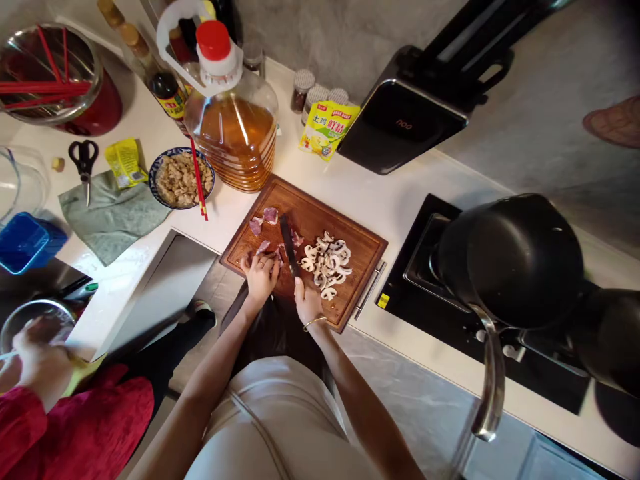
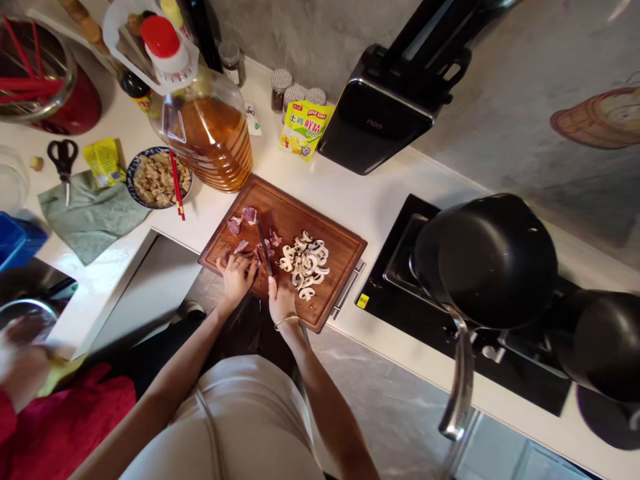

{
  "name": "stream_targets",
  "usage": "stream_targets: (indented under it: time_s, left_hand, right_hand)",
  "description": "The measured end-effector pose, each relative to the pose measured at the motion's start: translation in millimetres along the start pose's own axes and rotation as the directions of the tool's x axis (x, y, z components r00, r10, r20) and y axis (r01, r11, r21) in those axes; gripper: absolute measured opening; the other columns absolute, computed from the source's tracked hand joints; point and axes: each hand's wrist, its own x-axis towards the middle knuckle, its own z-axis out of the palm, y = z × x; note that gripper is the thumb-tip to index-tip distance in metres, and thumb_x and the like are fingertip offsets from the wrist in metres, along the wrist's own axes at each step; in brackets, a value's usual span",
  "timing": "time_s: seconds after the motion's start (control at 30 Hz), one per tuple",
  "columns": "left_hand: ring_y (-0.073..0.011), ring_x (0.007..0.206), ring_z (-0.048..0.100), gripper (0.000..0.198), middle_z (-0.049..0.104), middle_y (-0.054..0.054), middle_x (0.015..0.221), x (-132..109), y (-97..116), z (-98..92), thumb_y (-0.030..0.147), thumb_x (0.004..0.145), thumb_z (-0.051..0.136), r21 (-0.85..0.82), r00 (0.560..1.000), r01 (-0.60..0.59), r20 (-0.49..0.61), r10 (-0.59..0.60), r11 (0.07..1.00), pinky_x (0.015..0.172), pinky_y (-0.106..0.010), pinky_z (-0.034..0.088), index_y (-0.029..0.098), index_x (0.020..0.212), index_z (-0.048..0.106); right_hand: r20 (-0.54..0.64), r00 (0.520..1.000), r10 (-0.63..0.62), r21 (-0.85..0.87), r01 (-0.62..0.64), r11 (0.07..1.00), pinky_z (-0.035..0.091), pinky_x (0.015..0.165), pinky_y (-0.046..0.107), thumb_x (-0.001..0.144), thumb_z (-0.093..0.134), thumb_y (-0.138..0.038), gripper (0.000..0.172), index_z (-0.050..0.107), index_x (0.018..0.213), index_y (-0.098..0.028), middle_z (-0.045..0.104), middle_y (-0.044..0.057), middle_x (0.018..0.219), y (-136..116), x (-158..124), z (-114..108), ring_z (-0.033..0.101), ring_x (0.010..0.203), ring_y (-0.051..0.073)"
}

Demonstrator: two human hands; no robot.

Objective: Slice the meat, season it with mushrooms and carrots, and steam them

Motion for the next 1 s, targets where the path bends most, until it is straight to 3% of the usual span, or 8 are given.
stream_targets:
  time_s: [0.17,0.37,0.73,0.93,1.0]
  left_hand:
    - [-0.0215,0.103,0.059,0.018,0.071,-0.004,0.106,-1,-3,-4.3,0.032,0.092,0.048,-0.062,1.0,0.016,-0.025,-0.017,0.998,0.108,-0.048,0.015,0.025,0.097,0.065]
    - [-0.0241,0.098,0.058,0.017,0.072,-0.004,0.095,-2,-3,4.2,0.033,0.09,0.051,0.005,0.999,0.023,-0.027,-0.023,1.0,0.106,-0.05,0.016,0.024,0.091,0.065]
    - [-0.0273,0.096,0.054,0.019,0.069,-0.007,0.089,3,2,6.1,0.031,0.09,0.048,0.125,0.998,0.055,0.004,-0.056,0.991,0.1,-0.05,0.022,0.021,0.08,0.061]
    - [-0.0268,0.095,0.054,0.018,0.068,-0.007,0.089,2,1,6.7,0.03,0.089,0.048,0.104,0.999,0.018,0.042,-0.023,0.994,0.098,-0.049,0.024,0.021,0.079,0.061]
    - [-0.0269,0.094,0.054,0.019,0.069,-0.007,0.088,2,1,5.6,0.03,0.089,0.048,0.111,0.999,0.011,0.043,-0.016,0.994,0.098,-0.049,0.024,0.021,0.078,0.061]
  right_hand:
    - [0.075,0.997,0.008,-0.064,-0.004,0.998,0.049,0.079,0.03,0.098,0.025,-0.045,0.052,0.063,0.113,-0.014,0.07,0.014,0.101,5,-17,-6,0.067,0.089,0.022]
    - [0.112,0.991,0.077,-0.129,-0.063,0.99,0.05,0.083,0.031,0.098,0.034,-0.041,0.045,0.061,0.119,-0.013,0.068,0.016,0.11,6,-28,-1,0.067,0.098,0.025]
    - [0.235,0.957,0.171,-0.17,-0.132,0.977,0.05,0.074,0.029,0.098,0.031,-0.043,0.047,0.066,0.106,-0.013,0.072,0.015,0.094,10,-43,-16,0.069,0.087,0.025]
    - [0.194,0.971,0.139,-0.12,-0.118,0.986,0.049,0.083,0.029,0.098,0.032,-0.045,0.047,0.064,0.116,-0.015,0.069,0.014,0.109,-4,-18,-2,0.066,0.099,0.024]
    - [0.183,0.97,0.16,-0.108,-0.142,0.984,0.049,0.083,0.029,0.098,0.033,-0.044,0.046,0.065,0.114,-0.016,0.07,0.013,0.106,-8,-7,7,0.067,0.096,0.023]
